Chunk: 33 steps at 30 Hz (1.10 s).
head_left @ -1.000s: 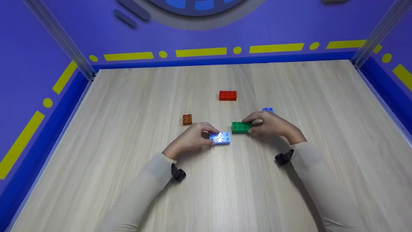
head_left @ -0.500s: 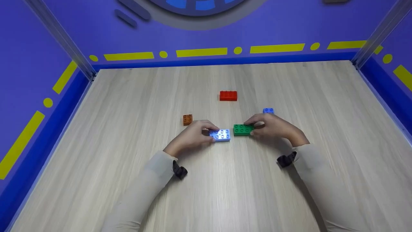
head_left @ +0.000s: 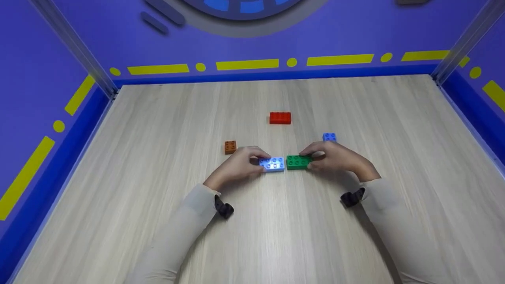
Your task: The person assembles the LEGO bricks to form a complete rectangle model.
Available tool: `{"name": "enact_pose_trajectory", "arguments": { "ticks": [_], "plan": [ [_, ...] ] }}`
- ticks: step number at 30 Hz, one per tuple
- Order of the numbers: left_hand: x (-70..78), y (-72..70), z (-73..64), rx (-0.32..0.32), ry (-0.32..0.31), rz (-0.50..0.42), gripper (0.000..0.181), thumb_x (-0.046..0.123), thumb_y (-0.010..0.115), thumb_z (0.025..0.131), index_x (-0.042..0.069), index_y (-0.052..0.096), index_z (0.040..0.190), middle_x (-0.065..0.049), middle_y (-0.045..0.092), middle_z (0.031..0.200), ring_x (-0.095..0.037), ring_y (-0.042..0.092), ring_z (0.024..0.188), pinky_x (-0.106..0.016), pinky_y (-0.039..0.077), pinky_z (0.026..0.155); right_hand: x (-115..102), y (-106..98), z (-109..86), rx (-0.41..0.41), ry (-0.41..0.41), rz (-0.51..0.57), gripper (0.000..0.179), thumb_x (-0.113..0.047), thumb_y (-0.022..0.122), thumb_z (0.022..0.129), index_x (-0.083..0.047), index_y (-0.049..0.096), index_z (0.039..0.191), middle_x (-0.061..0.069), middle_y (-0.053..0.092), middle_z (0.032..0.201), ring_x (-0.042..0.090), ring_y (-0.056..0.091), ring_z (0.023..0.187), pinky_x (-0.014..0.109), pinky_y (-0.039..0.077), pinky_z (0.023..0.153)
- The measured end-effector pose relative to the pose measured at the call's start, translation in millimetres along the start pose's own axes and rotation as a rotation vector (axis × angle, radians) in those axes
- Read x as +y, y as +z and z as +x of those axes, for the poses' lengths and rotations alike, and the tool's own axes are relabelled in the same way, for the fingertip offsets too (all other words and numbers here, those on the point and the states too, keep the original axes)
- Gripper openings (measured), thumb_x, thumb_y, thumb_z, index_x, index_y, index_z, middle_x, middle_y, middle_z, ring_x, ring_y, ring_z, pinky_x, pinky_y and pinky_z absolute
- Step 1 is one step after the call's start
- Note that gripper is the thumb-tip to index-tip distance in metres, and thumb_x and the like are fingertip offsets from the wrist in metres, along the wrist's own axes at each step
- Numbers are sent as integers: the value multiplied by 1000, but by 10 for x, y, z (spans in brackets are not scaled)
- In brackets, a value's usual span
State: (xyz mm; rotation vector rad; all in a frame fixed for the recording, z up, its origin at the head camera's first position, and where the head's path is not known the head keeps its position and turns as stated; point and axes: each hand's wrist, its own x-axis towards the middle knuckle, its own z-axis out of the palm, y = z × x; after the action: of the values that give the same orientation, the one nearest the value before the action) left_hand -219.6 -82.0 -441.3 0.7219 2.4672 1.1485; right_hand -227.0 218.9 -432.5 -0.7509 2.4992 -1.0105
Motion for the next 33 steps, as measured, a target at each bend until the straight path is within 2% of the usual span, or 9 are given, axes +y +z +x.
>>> {"name": "enact_pose_trajectory", "arguments": {
  "ticks": [5,17,26,33],
  "plan": [
    [-14,13,15,7,-8,-8,35,8,70,85,12,68,120,-1,65,119,-15,57,113,-33,44,103,-9,6,2,1,-18,-12,36,-3,73,82,-5,68,118,14,65,122,31,59,116,48,48,98],
    [-54,36,13,25,-25,-58,36,9,71,85,12,67,121,-3,64,121,-16,56,115,-34,45,102,-13,23,19,-4,16,-7,37,-5,73,82,-6,68,118,13,65,122,30,58,117,49,46,100],
    [-97,65,-3,48,-3,-99,37,8,70,86,11,66,123,-5,64,123,-18,57,116,-35,44,103,-25,20,32,-8,12,-7,37,-6,73,82,-7,68,118,13,65,122,30,58,117,50,45,101],
    [-126,79,-7,54,-28,-128,37,9,70,86,14,67,123,-4,63,125,-18,55,119,-36,42,105,-21,34,39,-10,4,-10,37,-6,74,82,-8,68,118,12,65,121,29,58,116,49,46,100]
  ]
}}
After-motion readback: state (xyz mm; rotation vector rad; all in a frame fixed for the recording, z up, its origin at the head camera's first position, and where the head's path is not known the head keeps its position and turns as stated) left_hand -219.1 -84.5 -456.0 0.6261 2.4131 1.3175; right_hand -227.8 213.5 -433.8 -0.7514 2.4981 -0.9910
